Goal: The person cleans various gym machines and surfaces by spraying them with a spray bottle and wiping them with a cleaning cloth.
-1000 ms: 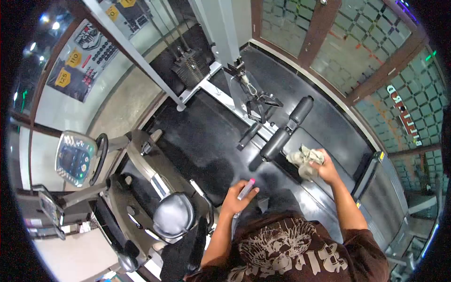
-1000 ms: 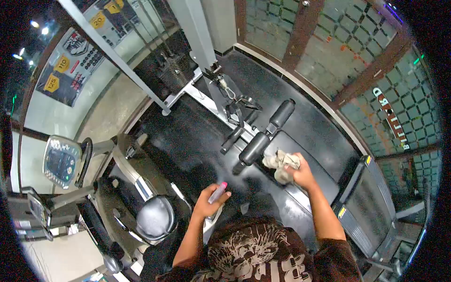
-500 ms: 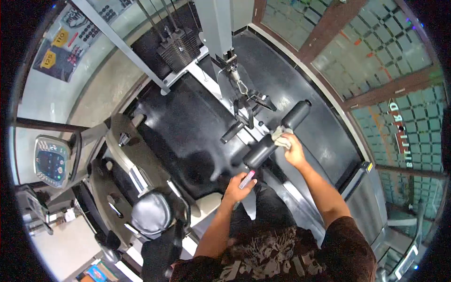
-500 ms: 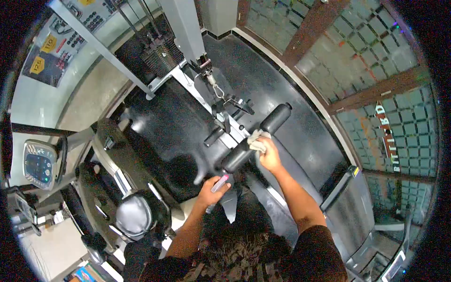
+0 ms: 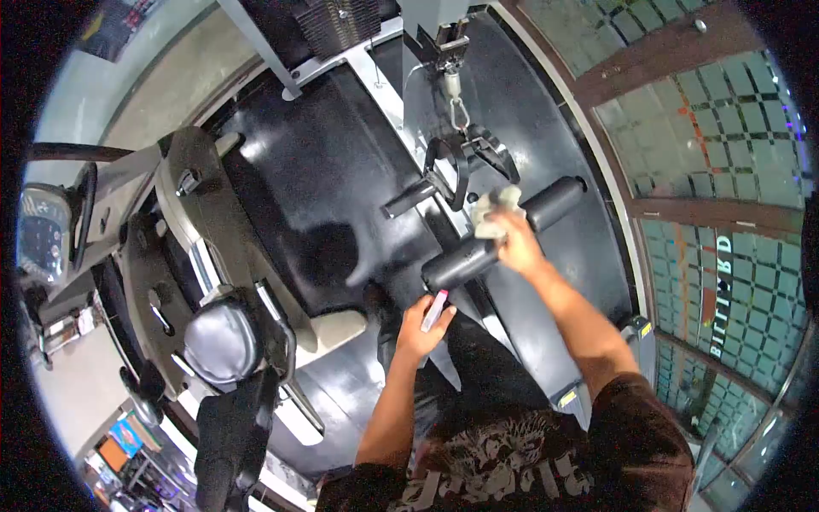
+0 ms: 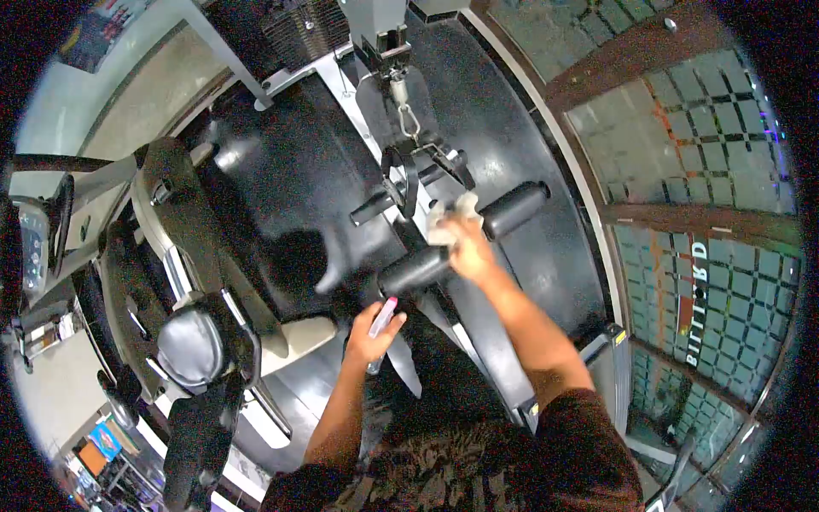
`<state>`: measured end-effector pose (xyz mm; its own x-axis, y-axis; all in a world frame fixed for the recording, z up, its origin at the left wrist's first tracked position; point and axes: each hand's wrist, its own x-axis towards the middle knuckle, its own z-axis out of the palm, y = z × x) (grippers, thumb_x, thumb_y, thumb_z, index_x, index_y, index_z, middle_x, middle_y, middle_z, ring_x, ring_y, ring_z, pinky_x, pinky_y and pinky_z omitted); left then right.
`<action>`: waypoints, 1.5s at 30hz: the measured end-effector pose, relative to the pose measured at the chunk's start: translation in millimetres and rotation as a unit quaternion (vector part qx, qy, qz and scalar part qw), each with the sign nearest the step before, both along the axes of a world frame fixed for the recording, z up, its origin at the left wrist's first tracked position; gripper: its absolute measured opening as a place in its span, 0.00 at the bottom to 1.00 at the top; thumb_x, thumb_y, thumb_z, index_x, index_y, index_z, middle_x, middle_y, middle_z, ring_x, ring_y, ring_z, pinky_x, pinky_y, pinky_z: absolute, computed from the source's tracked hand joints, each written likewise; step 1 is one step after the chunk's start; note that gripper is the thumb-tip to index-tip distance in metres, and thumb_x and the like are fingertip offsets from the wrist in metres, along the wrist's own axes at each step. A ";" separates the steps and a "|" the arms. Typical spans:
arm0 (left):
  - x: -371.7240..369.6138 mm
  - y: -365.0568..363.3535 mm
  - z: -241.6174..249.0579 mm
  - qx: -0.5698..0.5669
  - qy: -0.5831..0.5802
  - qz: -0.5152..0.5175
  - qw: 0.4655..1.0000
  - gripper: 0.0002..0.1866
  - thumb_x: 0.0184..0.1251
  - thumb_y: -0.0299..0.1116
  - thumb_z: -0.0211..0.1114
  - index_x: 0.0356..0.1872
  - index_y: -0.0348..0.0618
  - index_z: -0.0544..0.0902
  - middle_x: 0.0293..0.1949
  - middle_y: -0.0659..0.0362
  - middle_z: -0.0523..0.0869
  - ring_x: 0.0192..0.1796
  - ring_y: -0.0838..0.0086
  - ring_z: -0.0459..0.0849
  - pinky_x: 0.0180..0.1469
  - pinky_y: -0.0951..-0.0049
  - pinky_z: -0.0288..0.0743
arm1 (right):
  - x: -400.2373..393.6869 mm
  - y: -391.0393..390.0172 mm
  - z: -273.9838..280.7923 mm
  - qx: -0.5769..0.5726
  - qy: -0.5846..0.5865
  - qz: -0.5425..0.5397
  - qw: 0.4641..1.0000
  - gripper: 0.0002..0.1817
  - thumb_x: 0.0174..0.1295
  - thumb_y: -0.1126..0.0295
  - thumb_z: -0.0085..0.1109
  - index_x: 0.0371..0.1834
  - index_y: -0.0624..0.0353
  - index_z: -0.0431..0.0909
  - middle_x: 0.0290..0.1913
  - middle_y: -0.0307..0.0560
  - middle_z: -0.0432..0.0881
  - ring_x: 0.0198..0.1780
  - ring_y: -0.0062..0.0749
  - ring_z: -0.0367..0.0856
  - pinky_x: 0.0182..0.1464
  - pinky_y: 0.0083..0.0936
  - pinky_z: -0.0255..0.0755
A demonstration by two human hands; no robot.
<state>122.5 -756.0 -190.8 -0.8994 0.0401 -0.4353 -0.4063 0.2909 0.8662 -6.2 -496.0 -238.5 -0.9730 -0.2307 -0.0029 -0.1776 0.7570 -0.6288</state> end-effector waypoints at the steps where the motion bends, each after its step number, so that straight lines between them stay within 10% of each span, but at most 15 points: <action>1: -2.1 -4.4 -0.4 0.016 0.002 0.001 1.000 0.17 0.62 0.41 0.75 0.34 0.37 0.80 0.25 0.52 0.83 0.26 0.68 0.81 0.32 0.66 0.74 | 11.6 -9.0 -17.9 -0.002 -0.023 0.001 1.000 0.29 0.47 0.87 0.56 0.56 0.53 0.78 0.58 0.54 0.79 0.61 0.56 0.75 0.67 0.43 0.69; 10: -1.5 -65.6 20.8 0.038 -0.075 0.133 0.988 0.09 0.65 0.26 0.71 0.30 0.40 0.78 0.27 0.68 0.77 0.31 0.84 0.73 0.34 0.79 0.67 | 92.7 -144.8 -41.9 0.008 0.064 0.275 0.959 0.20 0.46 0.71 0.63 0.47 0.51 0.82 0.56 0.44 0.82 0.60 0.49 0.76 0.65 0.47 0.69; 13: -10.2 -72.1 29.8 0.069 -0.068 0.161 0.982 0.11 0.64 0.28 0.73 0.30 0.41 0.77 0.23 0.69 0.75 0.28 0.84 0.72 0.31 0.79 0.66 | 49.9 -110.4 -9.9 -0.110 0.007 0.201 0.973 0.20 0.43 0.75 0.64 0.44 0.51 0.84 0.54 0.45 0.83 0.58 0.51 0.77 0.63 0.47 0.70; 17: 7.4 -89.7 4.4 0.063 -0.015 0.118 0.991 0.09 0.64 0.24 0.71 0.31 0.39 0.77 0.29 0.65 0.77 0.32 0.83 0.74 0.34 0.79 0.67 | -11.0 -52.9 -9.4 0.017 0.043 0.035 0.998 0.23 0.39 0.84 0.59 0.42 0.52 0.83 0.49 0.47 0.85 0.54 0.51 0.79 0.61 0.48 0.71; 27: 14.3 -117.0 -31.2 0.107 -0.045 0.086 0.990 0.09 0.62 0.26 0.73 0.32 0.39 0.78 0.30 0.64 0.75 0.32 0.81 0.73 0.35 0.77 0.67 | 128.1 -144.8 -13.5 -0.136 -0.136 0.198 0.961 0.25 0.39 0.82 0.64 0.45 0.49 0.82 0.54 0.45 0.84 0.60 0.49 0.80 0.64 0.46 0.71; 31: 15.6 -137.5 -49.0 0.143 -0.058 0.092 0.984 0.10 0.60 0.25 0.75 0.32 0.38 0.78 0.30 0.62 0.76 0.31 0.80 0.74 0.34 0.78 0.66 | 86.4 -66.3 -12.7 -0.063 0.061 0.036 0.995 0.24 0.46 0.85 0.60 0.50 0.57 0.80 0.55 0.54 0.83 0.60 0.51 0.80 0.63 0.44 0.72; 33: 12.7 -151.5 -59.3 0.097 -0.012 0.041 0.994 0.10 0.59 0.24 0.75 0.32 0.38 0.78 0.30 0.62 0.76 0.31 0.81 0.74 0.33 0.78 0.65 | 52.2 -50.3 1.1 0.158 0.097 -0.050 0.981 0.22 0.55 0.84 0.54 0.55 0.60 0.77 0.57 0.61 0.82 0.58 0.55 0.83 0.61 0.40 0.76; 36: 13.4 -161.9 -70.0 0.118 -0.023 0.055 0.991 0.10 0.59 0.24 0.75 0.32 0.39 0.79 0.29 0.63 0.75 0.30 0.81 0.72 0.33 0.78 0.64 | 76.7 -66.1 -46.6 0.013 0.023 -0.193 0.981 0.23 0.52 0.84 0.56 0.53 0.59 0.78 0.55 0.59 0.82 0.60 0.58 0.80 0.70 0.50 0.66; 41: 7.6 -165.7 -72.3 0.118 -0.025 0.024 0.992 0.10 0.60 0.25 0.75 0.32 0.39 0.78 0.29 0.64 0.73 0.29 0.82 0.69 0.32 0.78 0.62 | 153.5 -158.5 -61.4 -0.055 0.049 -0.032 0.997 0.25 0.42 0.85 0.57 0.46 0.53 0.82 0.51 0.52 0.83 0.64 0.60 0.76 0.75 0.62 0.54; 45: 8.5 -169.8 -72.9 0.148 -0.036 0.012 0.988 0.10 0.61 0.25 0.74 0.32 0.39 0.78 0.30 0.64 0.72 0.30 0.82 0.69 0.32 0.79 0.62 | 160.8 -152.2 -17.4 -0.054 -0.120 0.211 0.969 0.29 0.39 0.77 0.67 0.51 0.51 0.82 0.62 0.47 0.80 0.67 0.51 0.75 0.75 0.51 0.62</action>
<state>130.9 -925.8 -263.7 -0.8685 0.1538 -0.4712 -0.4742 0.0195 0.8802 154.5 -648.1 -255.8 -0.7660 -0.6197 -0.1706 -0.2970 0.5767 -0.7611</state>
